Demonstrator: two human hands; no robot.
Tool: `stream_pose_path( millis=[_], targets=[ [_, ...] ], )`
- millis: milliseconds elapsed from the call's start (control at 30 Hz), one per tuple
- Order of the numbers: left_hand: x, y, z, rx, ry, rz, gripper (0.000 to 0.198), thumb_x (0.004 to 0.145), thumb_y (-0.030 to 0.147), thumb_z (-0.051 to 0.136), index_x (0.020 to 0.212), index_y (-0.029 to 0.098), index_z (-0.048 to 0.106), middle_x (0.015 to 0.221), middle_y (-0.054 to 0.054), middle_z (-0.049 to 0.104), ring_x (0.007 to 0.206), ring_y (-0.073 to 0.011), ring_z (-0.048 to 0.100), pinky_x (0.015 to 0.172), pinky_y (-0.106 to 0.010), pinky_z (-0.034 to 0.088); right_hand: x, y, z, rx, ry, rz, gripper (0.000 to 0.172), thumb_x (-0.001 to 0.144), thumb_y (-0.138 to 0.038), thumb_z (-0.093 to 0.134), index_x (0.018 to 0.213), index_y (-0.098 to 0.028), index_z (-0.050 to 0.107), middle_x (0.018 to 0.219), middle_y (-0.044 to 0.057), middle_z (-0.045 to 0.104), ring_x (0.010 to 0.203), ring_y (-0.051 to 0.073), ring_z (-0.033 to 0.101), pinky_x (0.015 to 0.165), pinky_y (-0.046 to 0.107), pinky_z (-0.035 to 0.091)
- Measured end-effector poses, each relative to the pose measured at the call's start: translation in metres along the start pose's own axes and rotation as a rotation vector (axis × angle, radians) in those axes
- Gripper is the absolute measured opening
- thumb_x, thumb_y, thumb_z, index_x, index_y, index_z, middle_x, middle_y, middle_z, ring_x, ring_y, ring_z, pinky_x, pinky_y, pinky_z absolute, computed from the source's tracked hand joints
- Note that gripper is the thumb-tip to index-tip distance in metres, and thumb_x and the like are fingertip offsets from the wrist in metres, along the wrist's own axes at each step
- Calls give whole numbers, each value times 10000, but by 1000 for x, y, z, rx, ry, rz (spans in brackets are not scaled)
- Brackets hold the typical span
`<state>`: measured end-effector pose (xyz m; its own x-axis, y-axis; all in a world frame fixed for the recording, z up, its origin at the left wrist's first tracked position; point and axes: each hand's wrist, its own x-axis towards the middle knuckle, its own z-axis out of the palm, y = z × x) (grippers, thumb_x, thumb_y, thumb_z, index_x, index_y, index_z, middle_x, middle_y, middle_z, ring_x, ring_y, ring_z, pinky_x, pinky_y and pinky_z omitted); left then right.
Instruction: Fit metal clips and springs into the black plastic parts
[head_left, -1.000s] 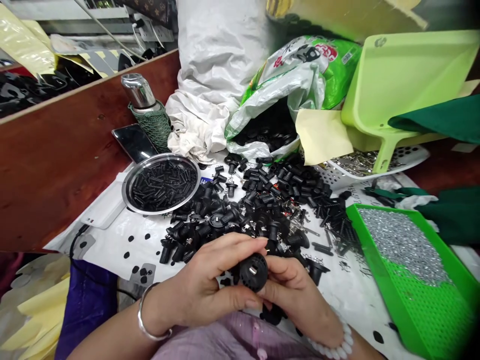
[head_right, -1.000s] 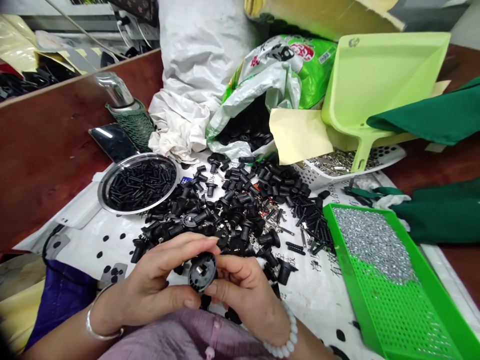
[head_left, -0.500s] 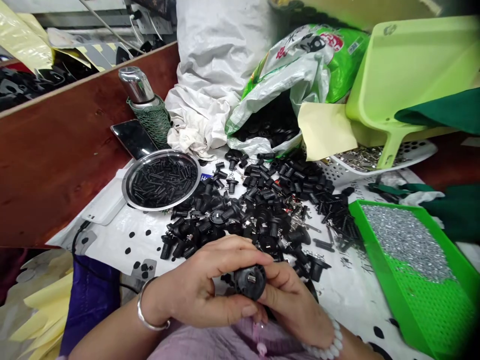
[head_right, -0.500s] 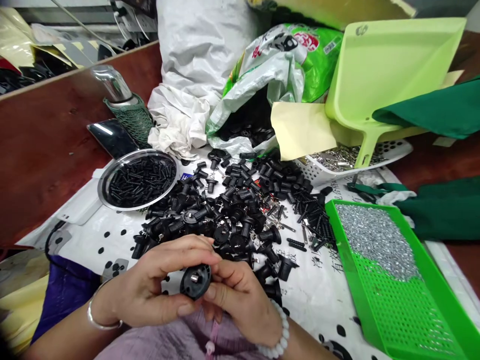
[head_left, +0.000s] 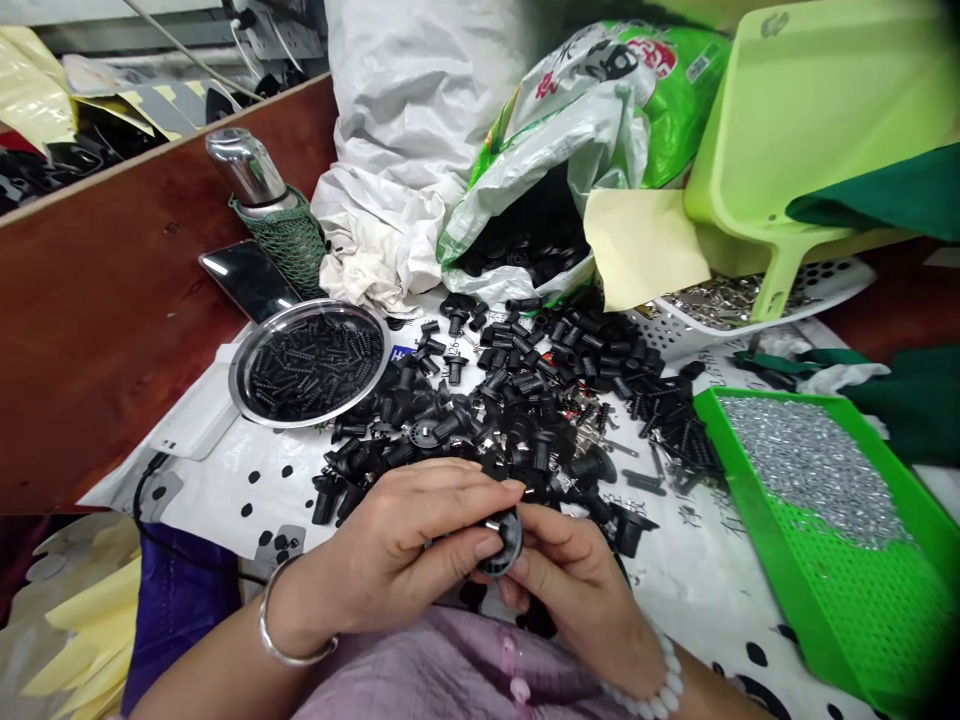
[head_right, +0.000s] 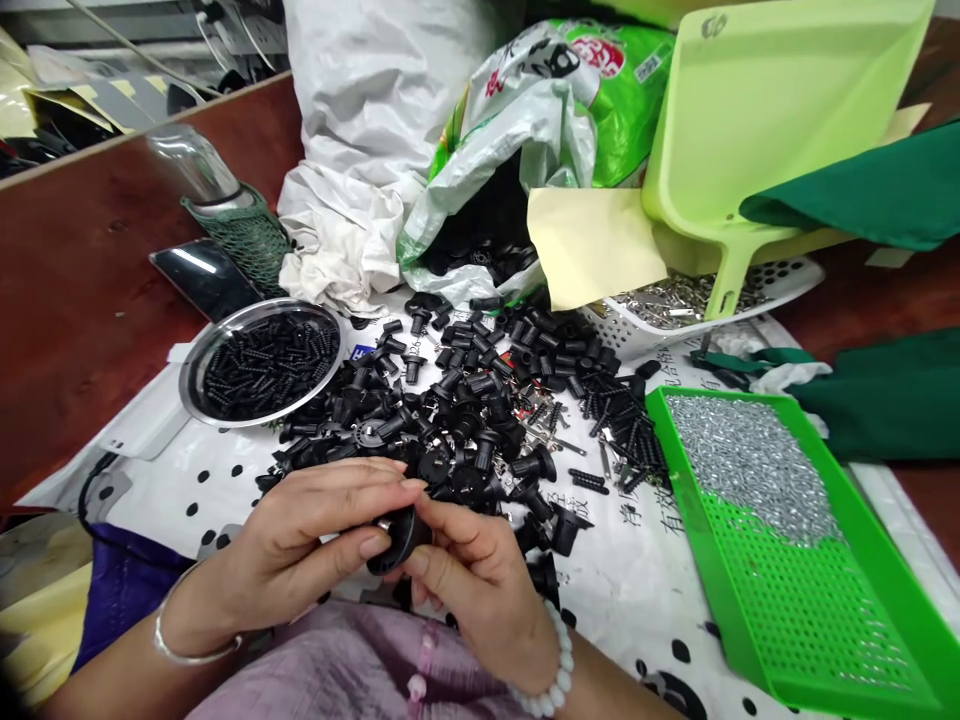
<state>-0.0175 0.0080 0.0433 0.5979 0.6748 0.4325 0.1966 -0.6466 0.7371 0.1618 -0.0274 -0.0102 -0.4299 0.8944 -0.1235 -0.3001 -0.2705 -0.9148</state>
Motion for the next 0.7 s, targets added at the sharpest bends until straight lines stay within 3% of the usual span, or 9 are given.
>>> stream_pose_path(
  millis=[133,267,400,500,600,700],
  targets=[
    [-2,-2,9,21,113,-14,399,837,77,505,1225,170,527,1083,-111,645,1002,-183,596,860,-311,503,-2,-2,1,-310,158,-292,310,829,-183,581,1120,-290,599,650,-37,608,531,83,533,491,180,444],
    [-7,-6,24,-24,245,-105,382,838,71,502,1193,200,562,1092,-80,644,1014,-155,592,869,-256,499,1,-6,-2,-828,280,-632,315,815,-108,554,1119,-188,575,773,39,655,642,149,583,572,258,474],
    [-7,-11,37,-102,310,-207,352,847,82,493,1159,212,591,1092,-58,654,1019,-153,597,905,-266,486,3,-9,-5,-1074,329,-772,312,827,-95,526,1138,-117,546,831,97,666,670,173,581,595,291,474],
    [-5,-12,41,-132,316,-213,350,850,84,487,1157,217,593,1096,-51,657,1027,-156,597,924,-285,480,2,-9,-6,-911,326,-668,234,844,-133,507,1065,-147,584,747,51,646,627,148,574,580,264,469],
    [-3,-11,41,-137,280,-192,365,849,87,493,1175,225,580,1113,-47,653,1028,-156,601,919,-284,484,0,-8,-10,-525,201,-352,177,870,-230,494,977,-167,620,587,-22,546,491,90,489,466,203,410],
    [-3,-8,37,-159,233,-190,350,854,106,498,1172,225,583,1107,-53,657,1016,-164,613,899,-287,498,-2,-6,-14,-157,76,-67,236,843,-355,553,908,-142,632,512,-53,445,419,52,359,377,171,292]
  ],
)
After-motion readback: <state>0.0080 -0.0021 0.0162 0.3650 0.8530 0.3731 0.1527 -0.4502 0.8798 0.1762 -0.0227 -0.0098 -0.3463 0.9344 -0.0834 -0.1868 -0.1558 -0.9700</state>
